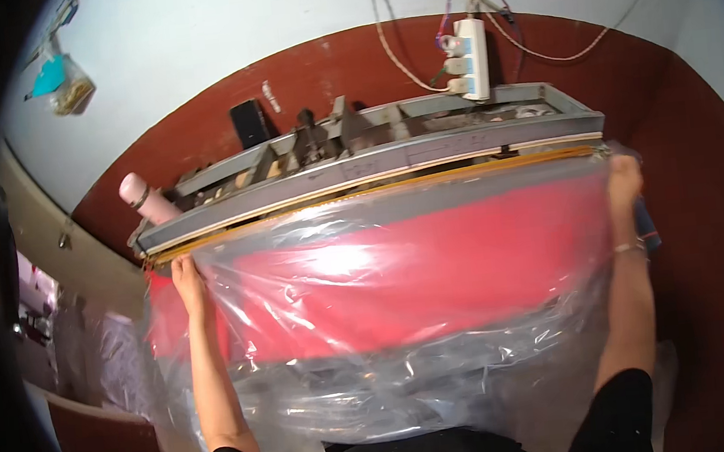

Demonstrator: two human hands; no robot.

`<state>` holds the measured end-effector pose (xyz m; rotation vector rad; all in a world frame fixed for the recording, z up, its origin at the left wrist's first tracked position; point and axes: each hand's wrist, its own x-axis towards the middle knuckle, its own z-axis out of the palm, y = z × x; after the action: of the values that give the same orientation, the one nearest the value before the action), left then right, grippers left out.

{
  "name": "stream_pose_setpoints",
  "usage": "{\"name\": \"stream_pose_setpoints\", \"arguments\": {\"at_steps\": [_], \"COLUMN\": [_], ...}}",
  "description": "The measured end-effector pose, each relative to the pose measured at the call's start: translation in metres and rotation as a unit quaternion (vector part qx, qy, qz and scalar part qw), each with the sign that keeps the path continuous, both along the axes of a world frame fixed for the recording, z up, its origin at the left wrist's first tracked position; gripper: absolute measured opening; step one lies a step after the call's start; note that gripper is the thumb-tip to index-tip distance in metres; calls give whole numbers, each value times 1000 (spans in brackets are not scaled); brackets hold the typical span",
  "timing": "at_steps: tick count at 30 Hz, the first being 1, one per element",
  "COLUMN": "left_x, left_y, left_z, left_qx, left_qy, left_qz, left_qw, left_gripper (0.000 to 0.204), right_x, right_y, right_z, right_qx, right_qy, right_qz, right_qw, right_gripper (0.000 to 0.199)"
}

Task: The person spreads and seals plastic sheeting on a heat-sealing machine by hand, then picks up a smartphone while holding the plastic in place.

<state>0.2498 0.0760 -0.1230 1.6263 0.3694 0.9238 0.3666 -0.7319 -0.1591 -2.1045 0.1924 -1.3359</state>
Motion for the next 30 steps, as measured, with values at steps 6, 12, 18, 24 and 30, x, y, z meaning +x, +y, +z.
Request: {"name": "stream_pose_setpoints", "arguments": {"at_steps": [6, 12, 18, 24, 30], "left_x": [39, 64, 55, 64, 17], "left_y": [70, 72, 60, 61, 41], "left_z": [-75, -81, -65, -67, -19], "left_qx": [-10, 19, 21, -27, 79], "left_qy": [14, -2, -8, -25, 64], "left_qz": [9, 27, 66, 106, -26], "left_qw": [1000, 999, 998, 994, 994], "left_gripper": [14, 13, 8, 8, 8], "right_x": [60, 59, 59, 70, 19], "right_y": [73, 73, 69, 39, 227], "right_z": [-36, -27, -22, -38, 65], "right_qx": [210, 207, 171, 125, 21], "right_qy": [1, 27, 30, -93, 6], "right_qz": [190, 96, -34, -10, 102], "right_qw": [959, 973, 984, 988, 994], "right_gripper": [15, 16, 18, 16, 14]}}
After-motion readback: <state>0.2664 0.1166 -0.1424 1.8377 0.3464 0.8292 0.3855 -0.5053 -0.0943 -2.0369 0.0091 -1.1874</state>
